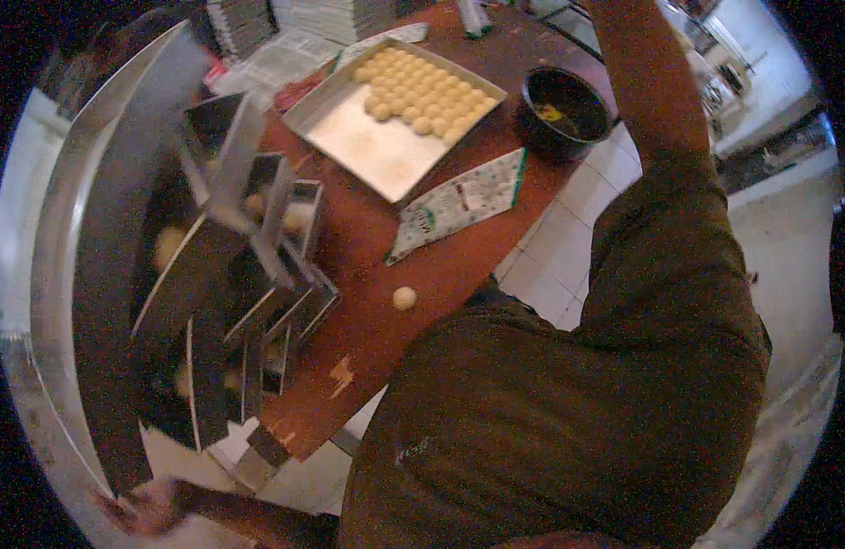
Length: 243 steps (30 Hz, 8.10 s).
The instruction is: The person prepares bread dough by hand, applying a substance with a brush to a metal tray and placing balls of dough onto the trays.
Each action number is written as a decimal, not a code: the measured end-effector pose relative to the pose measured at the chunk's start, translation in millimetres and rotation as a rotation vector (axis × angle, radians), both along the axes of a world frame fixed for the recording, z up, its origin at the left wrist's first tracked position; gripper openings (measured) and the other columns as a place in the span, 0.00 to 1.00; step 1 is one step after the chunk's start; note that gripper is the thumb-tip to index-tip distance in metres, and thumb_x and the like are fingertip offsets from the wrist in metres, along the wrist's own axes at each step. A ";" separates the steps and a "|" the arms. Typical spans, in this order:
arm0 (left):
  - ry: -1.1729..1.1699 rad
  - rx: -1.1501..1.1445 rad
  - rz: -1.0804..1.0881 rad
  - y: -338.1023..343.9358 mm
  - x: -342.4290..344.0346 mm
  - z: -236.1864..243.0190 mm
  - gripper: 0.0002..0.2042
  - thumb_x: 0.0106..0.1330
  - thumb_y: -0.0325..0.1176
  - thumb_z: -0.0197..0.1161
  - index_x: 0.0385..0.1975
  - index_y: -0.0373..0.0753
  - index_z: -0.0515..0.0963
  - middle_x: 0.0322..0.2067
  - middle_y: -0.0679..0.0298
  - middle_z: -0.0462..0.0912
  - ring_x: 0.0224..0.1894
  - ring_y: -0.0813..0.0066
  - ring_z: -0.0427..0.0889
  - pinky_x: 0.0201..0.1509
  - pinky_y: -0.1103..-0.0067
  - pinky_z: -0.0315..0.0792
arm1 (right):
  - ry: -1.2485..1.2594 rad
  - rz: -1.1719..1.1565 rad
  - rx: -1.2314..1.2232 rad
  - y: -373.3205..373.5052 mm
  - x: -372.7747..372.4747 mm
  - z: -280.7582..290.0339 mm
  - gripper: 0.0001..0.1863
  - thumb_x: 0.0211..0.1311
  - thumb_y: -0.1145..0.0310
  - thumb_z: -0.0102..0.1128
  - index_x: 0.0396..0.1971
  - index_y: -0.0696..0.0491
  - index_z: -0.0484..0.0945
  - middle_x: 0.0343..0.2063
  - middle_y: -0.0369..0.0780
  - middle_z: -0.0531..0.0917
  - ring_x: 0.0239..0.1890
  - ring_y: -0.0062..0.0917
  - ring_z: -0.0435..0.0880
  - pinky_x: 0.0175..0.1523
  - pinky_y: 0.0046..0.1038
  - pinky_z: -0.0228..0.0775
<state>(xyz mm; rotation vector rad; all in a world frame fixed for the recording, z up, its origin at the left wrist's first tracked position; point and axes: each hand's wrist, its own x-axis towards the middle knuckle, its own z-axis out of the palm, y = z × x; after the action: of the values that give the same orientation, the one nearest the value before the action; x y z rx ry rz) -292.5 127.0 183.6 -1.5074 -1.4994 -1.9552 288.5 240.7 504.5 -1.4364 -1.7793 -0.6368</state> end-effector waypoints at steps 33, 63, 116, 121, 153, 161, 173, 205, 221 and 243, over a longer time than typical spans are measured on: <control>0.465 -1.352 0.341 -140.7 191.9 -228.2 0.44 0.69 0.67 0.47 0.77 0.45 0.49 0.78 0.49 0.43 0.74 0.33 0.51 0.75 0.43 0.41 | -0.537 1.196 -1.114 -95.1 -139.8 -471.4 0.14 0.57 0.63 0.69 0.40 0.54 0.85 0.39 0.46 0.86 0.42 0.42 0.84 0.50 0.39 0.76; 0.418 -1.225 0.402 -165.8 178.1 -197.9 0.42 0.67 0.65 0.52 0.74 0.44 0.58 0.75 0.52 0.55 0.71 0.37 0.62 0.75 0.47 0.48 | -0.381 0.872 -0.350 -78.0 -92.9 -506.0 0.17 0.57 0.62 0.66 0.45 0.51 0.84 0.40 0.46 0.87 0.44 0.44 0.86 0.51 0.45 0.78; 0.366 -1.501 -0.908 -128.0 261.5 -136.7 0.17 0.65 0.35 0.59 0.49 0.30 0.73 0.39 0.41 0.81 0.42 0.42 0.81 0.47 0.60 0.73 | -0.024 0.981 -0.938 -140.1 -57.1 -477.4 0.36 0.77 0.51 0.37 0.74 0.61 0.52 0.76 0.51 0.52 0.78 0.42 0.49 0.80 0.43 0.38; 0.128 -1.617 -0.885 -133.0 279.1 -74.9 0.16 0.70 0.36 0.54 0.51 0.33 0.74 0.42 0.42 0.81 0.46 0.44 0.80 0.52 0.60 0.70 | -0.009 1.013 -0.935 -128.5 -44.3 -468.8 0.39 0.77 0.48 0.36 0.74 0.63 0.49 0.76 0.52 0.51 0.79 0.43 0.47 0.80 0.44 0.38; 0.222 -1.411 -1.473 -36.7 440.7 -21.8 0.24 0.76 0.52 0.53 0.48 0.34 0.81 0.45 0.50 0.86 0.48 0.53 0.85 0.53 0.65 0.76 | -0.568 1.378 -1.008 -32.0 -66.9 -422.2 0.11 0.60 0.63 0.64 0.38 0.52 0.87 0.41 0.47 0.87 0.48 0.41 0.84 0.51 0.39 0.76; 0.797 -1.272 0.007 -159.2 260.1 -188.0 0.45 0.66 0.62 0.59 0.72 0.33 0.53 0.72 0.48 0.53 0.65 0.37 0.65 0.62 0.46 0.64 | -0.255 0.449 -0.691 112.1 63.7 -463.9 0.09 0.59 0.69 0.58 0.39 0.51 0.83 0.37 0.46 0.84 0.40 0.42 0.84 0.43 0.42 0.77; 0.280 -1.345 -0.409 -143.6 255.5 -134.5 0.39 0.66 0.46 0.68 0.72 0.34 0.58 0.64 0.47 0.72 0.61 0.53 0.74 0.63 0.58 0.69 | -0.368 0.224 -0.618 219.0 57.0 -453.0 0.09 0.57 0.64 0.58 0.30 0.49 0.86 0.29 0.47 0.86 0.34 0.46 0.86 0.42 0.46 0.78; -0.754 -0.890 -0.220 -111.7 225.9 -148.8 0.15 0.69 0.35 0.63 0.52 0.37 0.78 0.48 0.60 0.83 0.43 0.72 0.83 0.44 0.74 0.77 | -0.006 0.892 -1.077 -28.0 -101.0 -439.5 0.29 0.49 0.48 0.75 0.43 0.56 0.83 0.29 0.49 0.86 0.33 0.43 0.86 0.44 0.43 0.76; -1.654 -0.492 -0.834 -59.0 308.0 -134.6 0.25 0.75 0.49 0.56 0.62 0.36 0.69 0.55 0.56 0.80 0.59 0.61 0.79 0.64 0.65 0.73 | -0.043 0.886 -0.978 -57.0 -77.0 -367.8 0.32 0.51 0.43 0.68 0.54 0.45 0.79 0.38 0.50 0.87 0.40 0.50 0.86 0.43 0.48 0.79; -1.738 -0.141 -1.278 -76.0 314.5 -77.6 0.54 0.61 0.79 0.42 0.66 0.27 0.61 0.66 0.49 0.69 0.68 0.55 0.69 0.73 0.63 0.62 | -0.647 0.702 -0.836 -42.1 -89.0 -345.4 0.23 0.45 0.51 0.73 0.35 0.54 0.86 0.24 0.49 0.85 0.30 0.47 0.86 0.37 0.45 0.79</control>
<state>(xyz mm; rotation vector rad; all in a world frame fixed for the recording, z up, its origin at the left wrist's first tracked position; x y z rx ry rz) 22.0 51.1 105.9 -0.2754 -0.6436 -4.6004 199.5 198.6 159.1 -0.9551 -3.0880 0.0783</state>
